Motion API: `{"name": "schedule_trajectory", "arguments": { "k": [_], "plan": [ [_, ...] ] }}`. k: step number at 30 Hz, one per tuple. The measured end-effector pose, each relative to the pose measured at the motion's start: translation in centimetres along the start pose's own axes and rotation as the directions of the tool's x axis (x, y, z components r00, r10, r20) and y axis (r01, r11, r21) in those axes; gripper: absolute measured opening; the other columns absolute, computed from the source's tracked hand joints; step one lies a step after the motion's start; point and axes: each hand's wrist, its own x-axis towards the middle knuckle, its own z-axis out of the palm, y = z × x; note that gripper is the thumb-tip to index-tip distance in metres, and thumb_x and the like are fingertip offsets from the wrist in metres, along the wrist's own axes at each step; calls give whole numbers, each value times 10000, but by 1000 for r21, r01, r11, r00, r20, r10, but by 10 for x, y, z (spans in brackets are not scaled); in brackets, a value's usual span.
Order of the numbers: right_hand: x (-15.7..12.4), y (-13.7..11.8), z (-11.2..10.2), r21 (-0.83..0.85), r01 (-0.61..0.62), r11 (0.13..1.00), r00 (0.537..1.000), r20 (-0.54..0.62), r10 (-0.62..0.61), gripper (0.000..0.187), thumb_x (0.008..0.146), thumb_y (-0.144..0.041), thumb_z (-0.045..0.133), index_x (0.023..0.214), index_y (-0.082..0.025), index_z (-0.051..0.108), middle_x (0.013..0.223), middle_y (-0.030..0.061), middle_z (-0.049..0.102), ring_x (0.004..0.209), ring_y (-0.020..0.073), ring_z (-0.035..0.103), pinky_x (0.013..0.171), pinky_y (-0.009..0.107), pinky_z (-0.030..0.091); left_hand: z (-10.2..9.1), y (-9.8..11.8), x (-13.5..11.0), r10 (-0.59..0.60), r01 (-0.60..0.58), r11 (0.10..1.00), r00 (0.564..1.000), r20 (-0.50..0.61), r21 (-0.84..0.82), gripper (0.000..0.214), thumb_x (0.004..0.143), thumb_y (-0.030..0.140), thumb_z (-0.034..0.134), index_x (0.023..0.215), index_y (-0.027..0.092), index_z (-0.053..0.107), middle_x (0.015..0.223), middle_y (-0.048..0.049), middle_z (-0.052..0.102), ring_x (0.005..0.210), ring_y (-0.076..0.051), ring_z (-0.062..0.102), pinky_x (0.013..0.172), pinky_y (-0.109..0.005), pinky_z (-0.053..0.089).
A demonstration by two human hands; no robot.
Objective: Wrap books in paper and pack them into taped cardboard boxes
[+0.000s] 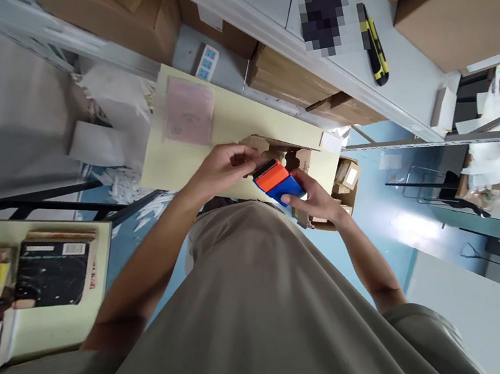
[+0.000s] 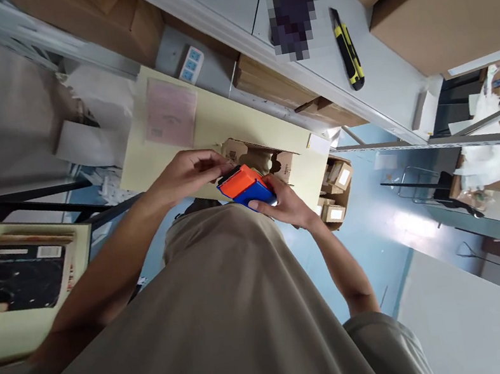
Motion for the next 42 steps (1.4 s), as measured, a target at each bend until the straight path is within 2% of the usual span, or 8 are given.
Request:
{"name": "schedule_trajectory", "arguments": {
  "k": [5,10,15,19,24,28,38,42],
  "plan": [
    [2,-17,-13,-142,-110,984,994,-1,111,686,967,-950,706,1057,-270,683,888,31,727,793,251,660,660,387,515,8,-25,-3,-35,31,999,995,-93,-34,275,897,477,881,899,205,838,865,-48,815,774,-195,726,687,-303,583],
    [9,-51,-38,-304,-147,941,976,112,188,700,959,-955,715,957,-256,685,813,27,743,711,224,662,618,353,461,26,-48,-22,-38,9,994,966,-256,-113,319,884,526,869,872,219,786,878,-48,818,814,-205,732,716,-308,586],
    [5,-88,-72,-452,-172,875,932,213,293,655,986,-906,739,919,-256,722,742,25,755,623,201,654,564,345,408,5,-71,-18,-72,8,987,916,-395,-162,368,911,580,844,914,219,775,839,-40,784,737,-177,658,663,-297,528],
    [17,-110,-88,-526,-225,821,921,161,355,722,954,-966,727,857,-250,724,710,40,743,591,202,647,562,361,397,-5,-102,9,-110,28,977,914,-390,-211,397,866,591,889,881,223,742,810,-33,752,679,-156,589,621,-293,474],
    [57,-115,-77,-604,-133,786,952,144,271,737,958,-961,734,795,-243,715,631,35,644,668,233,669,642,367,418,9,-138,39,-131,35,973,898,-420,-229,450,893,651,876,870,239,697,748,13,657,688,-147,561,645,-284,445],
    [79,-109,-59,-663,-127,738,946,143,292,721,972,-935,742,812,-232,722,654,60,633,739,270,687,710,389,449,12,-156,49,-123,40,983,868,-481,-179,371,932,553,869,868,227,704,780,6,688,713,-147,571,705,-289,456],
    [91,-126,-39,-810,-217,545,878,82,471,703,1068,-878,609,861,-214,706,752,84,695,737,239,652,698,366,406,21,-179,63,-120,94,993,855,-504,-78,160,1020,308,782,894,227,726,872,-39,783,769,-182,679,755,-316,524],
    [94,-125,-37,-823,-208,529,880,78,468,699,1088,-861,588,858,-212,709,772,95,704,751,244,651,710,370,407,28,-181,62,-58,57,998,848,-527,-17,88,1028,268,753,949,233,737,923,-49,806,795,-194,711,771,-325,547]
  ]
}}
